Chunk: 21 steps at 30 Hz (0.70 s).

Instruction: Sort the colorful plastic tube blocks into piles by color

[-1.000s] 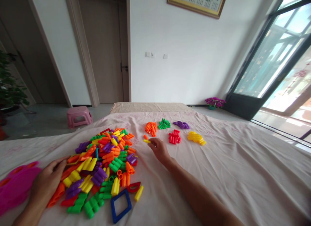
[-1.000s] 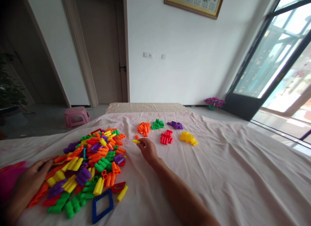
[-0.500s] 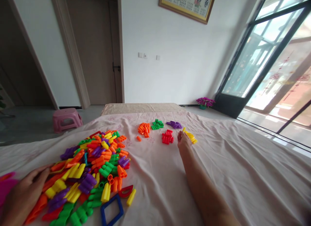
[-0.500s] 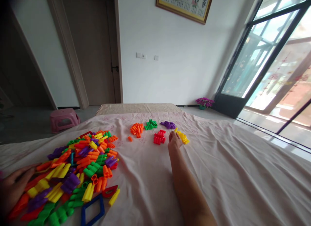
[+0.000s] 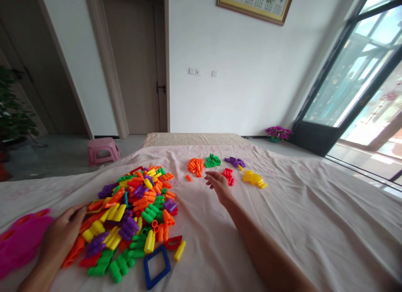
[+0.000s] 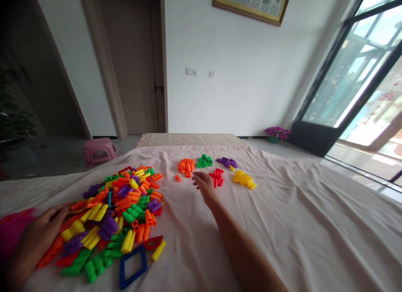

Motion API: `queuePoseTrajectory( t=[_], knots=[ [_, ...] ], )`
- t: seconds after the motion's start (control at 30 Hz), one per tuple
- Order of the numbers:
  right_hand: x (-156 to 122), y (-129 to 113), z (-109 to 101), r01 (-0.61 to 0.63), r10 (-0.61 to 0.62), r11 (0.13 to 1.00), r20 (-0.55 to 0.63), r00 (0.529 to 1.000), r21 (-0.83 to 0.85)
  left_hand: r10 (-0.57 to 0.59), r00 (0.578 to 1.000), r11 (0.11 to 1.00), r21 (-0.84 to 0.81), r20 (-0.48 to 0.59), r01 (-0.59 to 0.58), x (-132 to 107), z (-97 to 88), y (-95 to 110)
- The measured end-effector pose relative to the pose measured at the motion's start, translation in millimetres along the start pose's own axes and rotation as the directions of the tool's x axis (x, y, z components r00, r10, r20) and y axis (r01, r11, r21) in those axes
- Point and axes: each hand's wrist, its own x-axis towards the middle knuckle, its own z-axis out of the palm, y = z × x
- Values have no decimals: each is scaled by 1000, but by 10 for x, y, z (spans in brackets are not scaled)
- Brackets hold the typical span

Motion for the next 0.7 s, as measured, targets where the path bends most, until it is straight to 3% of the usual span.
queuePoseTrajectory(
  t=[0.07,0.13,0.23,0.3,0.43,0.6,0.7],
  knots=[
    [-152,21,292,87,-41,975,215,976,-205,-69,997,997,-18,40,69,-14,-17,35],
    [-250,28,526,242,-104,896,355,929,-373,-97,993,995,-18,64,98,-14,-23,42],
    [-292,16,765,456,-175,725,501,847,-517,-104,992,994,-13,66,105,-1,-14,28],
    [-283,8,865,508,-147,654,564,812,-561,-103,992,994,-34,67,106,11,3,10],
    [-285,31,963,515,-106,616,585,804,-596,-106,991,991,-70,77,112,36,36,-29],
    [-328,137,987,528,-176,675,582,794,-515,-116,991,992,-46,72,120,42,25,-38],
    [-269,205,973,433,-183,743,467,865,-511,-110,991,992,-55,73,114,29,11,-19]
  ],
)
